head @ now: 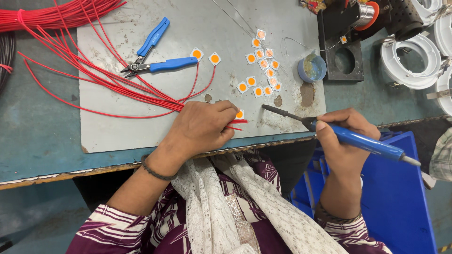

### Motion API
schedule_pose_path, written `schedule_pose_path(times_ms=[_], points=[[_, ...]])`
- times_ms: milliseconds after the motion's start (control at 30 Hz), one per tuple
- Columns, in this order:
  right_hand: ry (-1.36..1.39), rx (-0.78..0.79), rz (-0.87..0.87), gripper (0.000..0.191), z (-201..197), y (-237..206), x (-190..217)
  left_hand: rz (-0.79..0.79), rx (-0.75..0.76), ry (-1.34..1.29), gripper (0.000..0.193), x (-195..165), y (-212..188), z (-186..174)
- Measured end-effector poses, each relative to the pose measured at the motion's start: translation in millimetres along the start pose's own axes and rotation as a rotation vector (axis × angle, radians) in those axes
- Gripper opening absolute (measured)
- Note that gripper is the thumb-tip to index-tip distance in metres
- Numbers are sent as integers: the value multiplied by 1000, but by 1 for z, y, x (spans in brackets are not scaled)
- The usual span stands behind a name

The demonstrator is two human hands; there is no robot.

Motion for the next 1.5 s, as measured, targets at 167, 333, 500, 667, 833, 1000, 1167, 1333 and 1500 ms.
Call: schedule_pose_path(times_ms=[167,333,500,667,833,1000,1167,1333,1500], points=[[-6,28,-8,11,-1,2,4,0,-2,-8,19,0,0,0],[2,25,-31,12,-3,2,8,-8,7,-17,20,0,1,-1],[-2,46,0,12,-3,1,8,-8,1,-19,19,0,1,0],[19,58,-2,13,-2,2,10,-4,2,-25,20,0,1,0],[24,64,17,12,-1,2,12,1,4,-23,21,0,1,0],[0,60,8,11,-1,4,12,5,3,-19,21,-1,1,0],[14,86,8,10,-3,8,8,-4,10,-21,20,0,2,0],[70,143,27,10,-5,29,-3,3,-1,-9,19,-1,1,-1],[171,203,201,7,-2,67,-22,6,-10,-18,19,-1,1,-1]])
Point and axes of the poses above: each hand's wrist, its own y-axis towards the middle knuckle, its own z-axis out of the palm, x = y × z, the point moved 4 cm from there along y, towards the middle knuckle, and after that the axes turned 6 degrees about -y, right-handed, at the moved point
